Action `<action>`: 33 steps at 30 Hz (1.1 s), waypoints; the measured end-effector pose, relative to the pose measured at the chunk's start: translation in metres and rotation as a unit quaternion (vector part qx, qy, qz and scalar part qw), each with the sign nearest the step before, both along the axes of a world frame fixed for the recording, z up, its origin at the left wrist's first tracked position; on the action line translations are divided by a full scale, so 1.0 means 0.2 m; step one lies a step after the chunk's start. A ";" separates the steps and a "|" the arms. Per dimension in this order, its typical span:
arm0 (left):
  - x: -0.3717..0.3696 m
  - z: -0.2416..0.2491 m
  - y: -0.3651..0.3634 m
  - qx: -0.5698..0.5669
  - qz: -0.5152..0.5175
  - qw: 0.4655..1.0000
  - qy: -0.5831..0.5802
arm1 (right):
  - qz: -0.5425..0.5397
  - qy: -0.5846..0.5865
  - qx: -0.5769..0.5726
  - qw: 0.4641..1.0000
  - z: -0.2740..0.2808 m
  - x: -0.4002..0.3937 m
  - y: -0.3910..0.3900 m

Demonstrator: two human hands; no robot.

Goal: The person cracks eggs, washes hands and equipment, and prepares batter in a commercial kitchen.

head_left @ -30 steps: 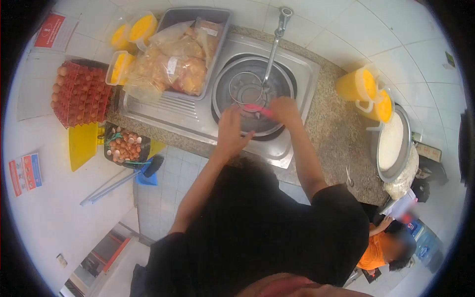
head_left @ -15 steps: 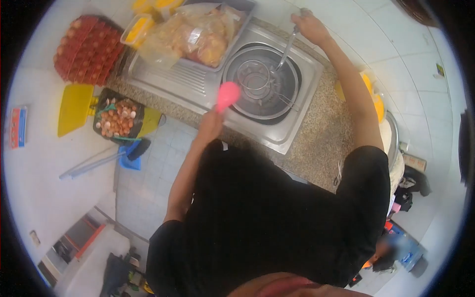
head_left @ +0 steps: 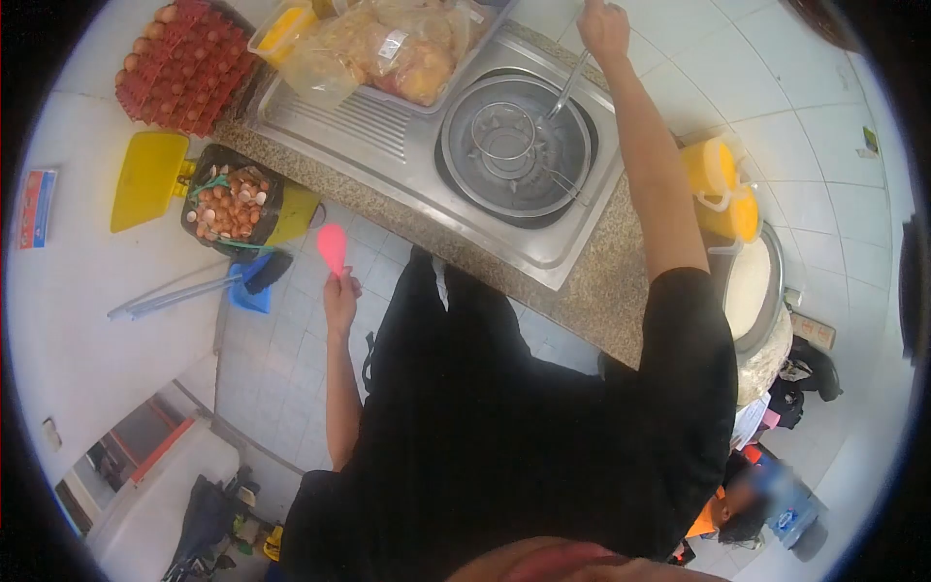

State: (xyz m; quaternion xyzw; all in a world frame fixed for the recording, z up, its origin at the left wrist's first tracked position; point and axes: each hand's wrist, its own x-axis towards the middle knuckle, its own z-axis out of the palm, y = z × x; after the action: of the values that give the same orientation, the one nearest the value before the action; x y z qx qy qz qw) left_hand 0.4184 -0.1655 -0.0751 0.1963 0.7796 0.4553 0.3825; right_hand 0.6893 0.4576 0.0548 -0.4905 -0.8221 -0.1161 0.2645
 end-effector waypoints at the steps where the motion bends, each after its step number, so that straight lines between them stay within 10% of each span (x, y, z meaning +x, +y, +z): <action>1: 0.04 0.03 0.02 0.001 -0.006 1.000 -0.012 | -0.009 0.009 -0.011 1.000 0.00 -0.01 -0.01; 4: 0.15 0.16 0.05 -0.001 -0.122 0.991 0.053 | -0.021 0.142 0.170 0.975 0.09 -0.03 -0.19; 9: 0.23 0.24 -0.23 0.018 -0.119 0.993 0.014 | -0.168 0.047 -0.021 0.984 0.18 0.24 -0.18; 18: 0.16 0.19 -0.49 -0.025 -0.077 0.995 -0.064 | -0.121 0.273 0.207 0.932 0.34 0.34 -0.86; 23: 0.12 0.09 -0.45 0.046 -0.241 0.969 -0.042 | -0.093 0.393 -0.222 0.888 -0.24 0.32 -2.23; 27: 0.29 0.18 -0.46 0.021 -0.433 0.888 -0.154 | -0.132 0.535 -0.584 0.596 -0.49 0.21 -3.38; 31: 0.57 0.27 -0.72 -0.077 -0.619 0.741 -0.248 | -0.092 0.755 -0.516 0.393 -0.43 0.07 -4.23; 33: 0.75 0.30 -0.95 -0.133 -0.670 0.683 -0.259 | -0.107 0.805 -0.429 0.394 -0.46 0.05 -4.55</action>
State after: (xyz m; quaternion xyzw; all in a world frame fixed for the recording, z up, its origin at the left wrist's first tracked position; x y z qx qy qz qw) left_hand 0.5682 -0.3565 -0.0153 0.4881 0.3620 0.0018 0.7942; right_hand 0.7002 -0.4517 -0.0367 -0.4883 -0.1086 0.6741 0.5435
